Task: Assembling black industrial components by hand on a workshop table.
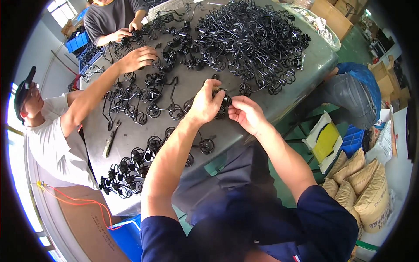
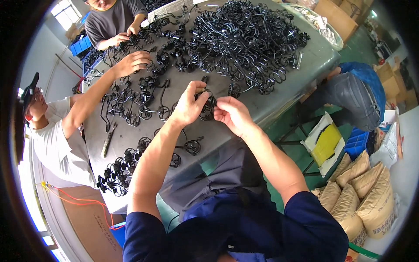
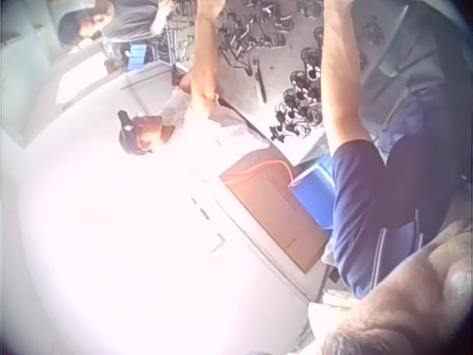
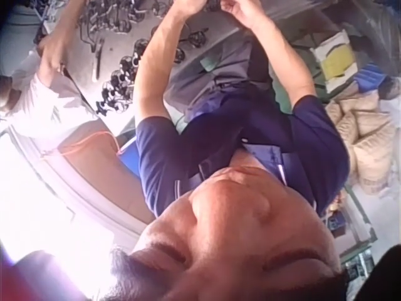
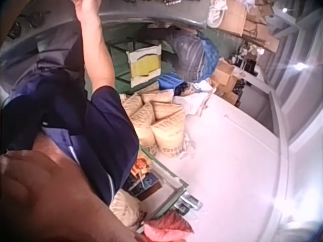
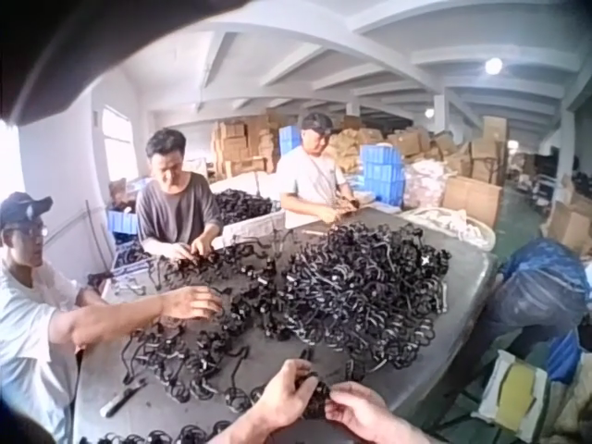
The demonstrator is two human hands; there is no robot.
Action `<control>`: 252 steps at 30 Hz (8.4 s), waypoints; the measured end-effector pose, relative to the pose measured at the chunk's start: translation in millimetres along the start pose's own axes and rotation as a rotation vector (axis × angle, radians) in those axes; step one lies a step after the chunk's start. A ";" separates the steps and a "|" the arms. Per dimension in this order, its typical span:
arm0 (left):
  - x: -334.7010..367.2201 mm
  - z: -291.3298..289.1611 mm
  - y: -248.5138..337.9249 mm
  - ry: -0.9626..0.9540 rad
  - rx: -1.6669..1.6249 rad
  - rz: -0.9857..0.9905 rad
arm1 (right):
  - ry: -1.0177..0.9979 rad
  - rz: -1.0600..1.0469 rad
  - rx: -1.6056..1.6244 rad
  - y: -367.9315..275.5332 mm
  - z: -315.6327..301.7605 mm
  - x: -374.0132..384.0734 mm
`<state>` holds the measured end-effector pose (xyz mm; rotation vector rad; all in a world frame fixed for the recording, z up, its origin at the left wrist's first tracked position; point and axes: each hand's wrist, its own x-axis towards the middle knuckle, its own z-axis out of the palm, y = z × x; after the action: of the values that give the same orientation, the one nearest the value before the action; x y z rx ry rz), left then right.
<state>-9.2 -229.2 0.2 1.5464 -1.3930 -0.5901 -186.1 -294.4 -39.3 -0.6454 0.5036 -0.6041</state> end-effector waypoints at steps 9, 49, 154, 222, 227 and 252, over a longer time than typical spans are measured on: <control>-2.2 0.6 1.4 0.010 -0.025 -0.019 | 0.068 -0.055 0.003 6.1 4.3 0.2; 14.7 -52.2 -11.6 0.202 -0.732 -0.436 | -0.083 -0.499 -1.457 -23.7 29.9 74.4; 15.2 -54.6 -37.9 0.173 -0.711 -0.691 | -0.461 -0.469 -2.118 -39.4 34.8 53.0; 22.1 -55.7 -21.1 0.175 -1.015 -0.544 | -0.201 -0.617 -1.016 -30.3 81.3 73.0; 18.3 -56.1 -8.9 0.108 -1.206 -0.454 | -0.336 -0.899 -1.323 -55.2 94.4 69.2; 1.7 -75.9 -14.1 0.279 -1.248 -0.243 | -0.374 -0.155 -1.986 -63.6 58.8 72.6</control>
<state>61.7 -207.8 22.0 0.6992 -0.3881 -1.0627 -121.5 -359.1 27.0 -2.6238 0.5833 0.1079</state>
